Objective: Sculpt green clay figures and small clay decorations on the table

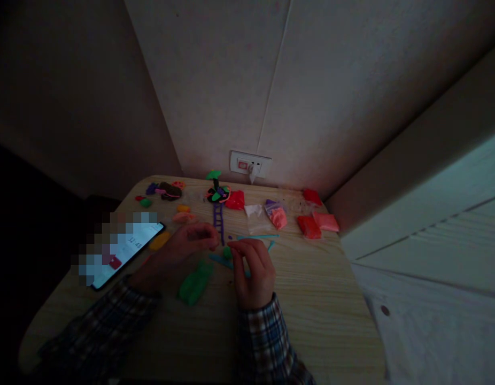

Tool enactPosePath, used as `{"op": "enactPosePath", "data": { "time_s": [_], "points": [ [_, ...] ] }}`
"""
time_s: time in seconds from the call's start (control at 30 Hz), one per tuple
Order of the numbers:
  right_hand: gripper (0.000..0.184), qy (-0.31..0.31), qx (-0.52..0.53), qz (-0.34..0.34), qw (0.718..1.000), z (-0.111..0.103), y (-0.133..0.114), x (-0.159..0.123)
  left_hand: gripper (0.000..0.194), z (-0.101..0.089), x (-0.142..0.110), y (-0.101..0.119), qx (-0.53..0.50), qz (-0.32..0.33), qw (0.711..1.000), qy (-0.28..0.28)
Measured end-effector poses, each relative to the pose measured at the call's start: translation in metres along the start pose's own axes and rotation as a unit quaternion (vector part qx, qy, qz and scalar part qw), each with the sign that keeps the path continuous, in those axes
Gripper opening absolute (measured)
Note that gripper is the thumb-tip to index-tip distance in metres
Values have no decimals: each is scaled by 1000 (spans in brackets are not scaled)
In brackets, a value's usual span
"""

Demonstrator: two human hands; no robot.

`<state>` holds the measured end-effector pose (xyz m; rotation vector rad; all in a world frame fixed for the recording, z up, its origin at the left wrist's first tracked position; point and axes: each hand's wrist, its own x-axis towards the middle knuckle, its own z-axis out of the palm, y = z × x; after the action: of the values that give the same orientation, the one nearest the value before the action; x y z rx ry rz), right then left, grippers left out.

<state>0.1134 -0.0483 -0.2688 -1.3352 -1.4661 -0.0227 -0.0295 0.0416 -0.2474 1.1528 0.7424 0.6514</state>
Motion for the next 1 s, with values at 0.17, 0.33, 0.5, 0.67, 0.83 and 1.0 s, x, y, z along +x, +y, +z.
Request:
{"op": "enactPosePath", "data": {
  "time_s": [0.17, 0.33, 0.5, 0.67, 0.83, 1.0],
  "points": [
    [18, -3, -1, 1, 1000, 0, 0, 0, 17, 0, -1, -1, 12, 4, 1000, -16],
    [17, -3, -1, 1, 1000, 0, -1, 1, 22, 0, -1, -1, 16, 4, 1000, -25],
    [17, -2, -1, 2, 1000, -1, -2, 1, 18, -1, -1, -1, 43, 0, 999, -33],
    [17, -4, -5, -5, 1000, -1, -2, 1, 23, 0, -2, -2, 20, 0, 999, -31],
    [17, -4, -1, 6, 1000, -1, -1, -1, 20, -1, -1, -2, 26, 2, 999, -28],
    [15, -8, -4, 9, 1000, 0, -1, -1, 21, -1, -2, -1, 50, 8, 998, -45]
  ]
}}
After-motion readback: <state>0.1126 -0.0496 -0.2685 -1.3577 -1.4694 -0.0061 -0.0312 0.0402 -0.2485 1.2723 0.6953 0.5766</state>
